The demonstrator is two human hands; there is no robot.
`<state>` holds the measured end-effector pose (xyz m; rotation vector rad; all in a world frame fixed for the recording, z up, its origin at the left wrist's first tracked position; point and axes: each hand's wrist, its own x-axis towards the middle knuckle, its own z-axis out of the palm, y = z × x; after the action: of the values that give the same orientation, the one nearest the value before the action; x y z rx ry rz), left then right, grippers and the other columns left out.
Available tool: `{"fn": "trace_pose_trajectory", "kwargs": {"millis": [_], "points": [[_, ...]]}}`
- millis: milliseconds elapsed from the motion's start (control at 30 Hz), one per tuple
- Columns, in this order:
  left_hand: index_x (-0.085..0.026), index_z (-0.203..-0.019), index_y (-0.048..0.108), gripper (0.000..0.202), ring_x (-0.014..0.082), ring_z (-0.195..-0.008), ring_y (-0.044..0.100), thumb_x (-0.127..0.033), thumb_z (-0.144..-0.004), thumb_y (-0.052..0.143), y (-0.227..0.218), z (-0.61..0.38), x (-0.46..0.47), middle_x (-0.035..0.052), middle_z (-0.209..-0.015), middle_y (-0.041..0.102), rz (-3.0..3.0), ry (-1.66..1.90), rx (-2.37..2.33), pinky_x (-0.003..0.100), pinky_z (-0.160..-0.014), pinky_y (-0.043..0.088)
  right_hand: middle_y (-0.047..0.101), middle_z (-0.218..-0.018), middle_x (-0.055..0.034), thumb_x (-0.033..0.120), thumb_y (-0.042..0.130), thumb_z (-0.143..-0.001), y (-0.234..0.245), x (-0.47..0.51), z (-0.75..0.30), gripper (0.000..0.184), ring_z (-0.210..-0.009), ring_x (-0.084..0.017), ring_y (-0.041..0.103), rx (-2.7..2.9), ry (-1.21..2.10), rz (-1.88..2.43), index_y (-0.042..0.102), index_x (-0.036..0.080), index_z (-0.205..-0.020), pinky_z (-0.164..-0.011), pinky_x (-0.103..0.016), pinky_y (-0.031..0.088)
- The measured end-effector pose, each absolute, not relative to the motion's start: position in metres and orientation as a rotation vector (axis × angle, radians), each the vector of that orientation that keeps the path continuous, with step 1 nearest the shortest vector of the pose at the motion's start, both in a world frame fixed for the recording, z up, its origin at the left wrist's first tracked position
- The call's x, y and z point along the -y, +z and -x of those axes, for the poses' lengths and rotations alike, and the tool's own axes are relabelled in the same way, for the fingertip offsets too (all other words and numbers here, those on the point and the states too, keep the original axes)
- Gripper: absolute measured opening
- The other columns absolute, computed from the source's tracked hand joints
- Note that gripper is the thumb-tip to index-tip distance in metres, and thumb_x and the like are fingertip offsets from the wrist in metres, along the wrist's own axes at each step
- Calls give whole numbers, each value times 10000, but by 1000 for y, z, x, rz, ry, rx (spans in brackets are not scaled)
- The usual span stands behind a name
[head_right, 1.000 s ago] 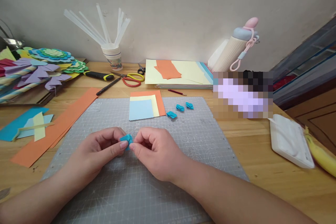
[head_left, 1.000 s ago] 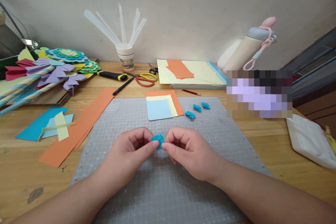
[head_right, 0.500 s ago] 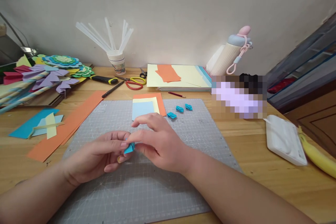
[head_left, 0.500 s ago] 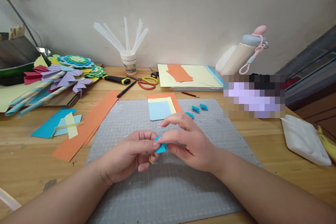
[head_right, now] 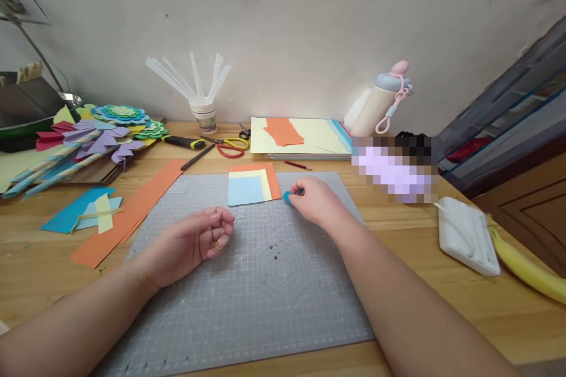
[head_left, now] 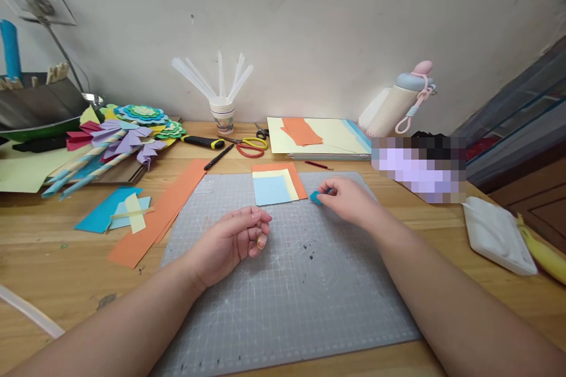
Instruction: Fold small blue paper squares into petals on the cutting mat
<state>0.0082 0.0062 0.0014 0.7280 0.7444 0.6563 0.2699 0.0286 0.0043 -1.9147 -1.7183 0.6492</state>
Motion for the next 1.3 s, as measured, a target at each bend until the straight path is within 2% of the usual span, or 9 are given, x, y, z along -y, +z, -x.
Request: {"fn": "trace_pose_trajectory", "kwargs": {"millis": [200, 400, 567, 733, 933, 1100, 1200, 1300], "points": [[-124, -842, 639, 176, 101, -600, 519, -288, -785, 673, 1, -8, -7, 37, -755, 592, -769, 648, -762, 220, -548, 389, 567, -613, 0, 205, 635, -708, 7, -23, -258, 61, -560, -135, 465, 1738, 740, 1876, 619, 188, -651, -514, -256, 321], [-164, -885, 602, 228, 80, -589, 478, -284, -749, 741, -2, -12, -5, -25, -717, 558, -915, 746, -840, 212, -564, 362, 591, -700, 11, 263, 582, -796, 14, 2, -223, 97, -606, -121, 503, 1843, 1005, 1549, 627, 178, -786, -574, -244, 415], [-159, -897, 611, 283, 99, -629, 490, -305, -713, 770, 0, -15, -2, -14, -754, 583, -1098, 748, -870, 222, -573, 394, 623, -850, -32, 227, 564, -842, 3, 21, -197, 64, -777, -152, 568, 1671, 1318, 1185, 608, 181, -831, -701, -283, 462], [-160, -865, 614, 240, 100, -636, 475, -307, -725, 742, 2, -15, -2, -23, -739, 564, -1141, 818, -948, 222, -575, 402, 584, -1016, -57, 172, 584, -820, -5, 22, -193, 37, -963, -180, 568, 1599, 1134, 1090, 607, 200, -813, -778, -295, 474], [-169, -791, 619, 213, 93, -610, 481, -296, -698, 762, 3, -16, -3, -37, -684, 578, -1109, 860, -1001, 215, -580, 395, 603, -846, -12, 142, 553, -840, -7, 23, -192, 86, -773, -149, 557, 1688, 990, 1164, 590, 214, -813, -724, -291, 452], [-177, -831, 659, 186, 113, -710, 563, -299, -727, 754, 1, -15, -3, -7, -787, 666, -1108, 780, -944, 222, -658, 422, 615, -833, -5, 89, 521, -820, -7, 24, -192, 136, -774, -143, 559, 1772, 965, 1037, 565, 212, -784, -726, -281, 442], [-171, -822, 682, 168, 117, -731, 562, -306, -742, 744, 0, -13, -4, -2, -785, 671, -1123, 744, -973, 221, -691, 417, 606, -849, -12, 143, 533, -822, -5, 23, -193, 82, -776, -150, 555, 1669, 1064, 1096, 563, 211, -785, -708, -287, 439], [-182, -777, 675, 159, 88, -627, 479, -311, -732, 756, -2, -12, -4, -43, -651, 599, -1060, 809, -1061, 200, -617, 365, 554, -764, 5, 240, 562, -817, -4, 22, -192, 72, -688, -141, 509, 1457, 1225, 1260, 539, 208, -757, -622, -276, 409]]}}
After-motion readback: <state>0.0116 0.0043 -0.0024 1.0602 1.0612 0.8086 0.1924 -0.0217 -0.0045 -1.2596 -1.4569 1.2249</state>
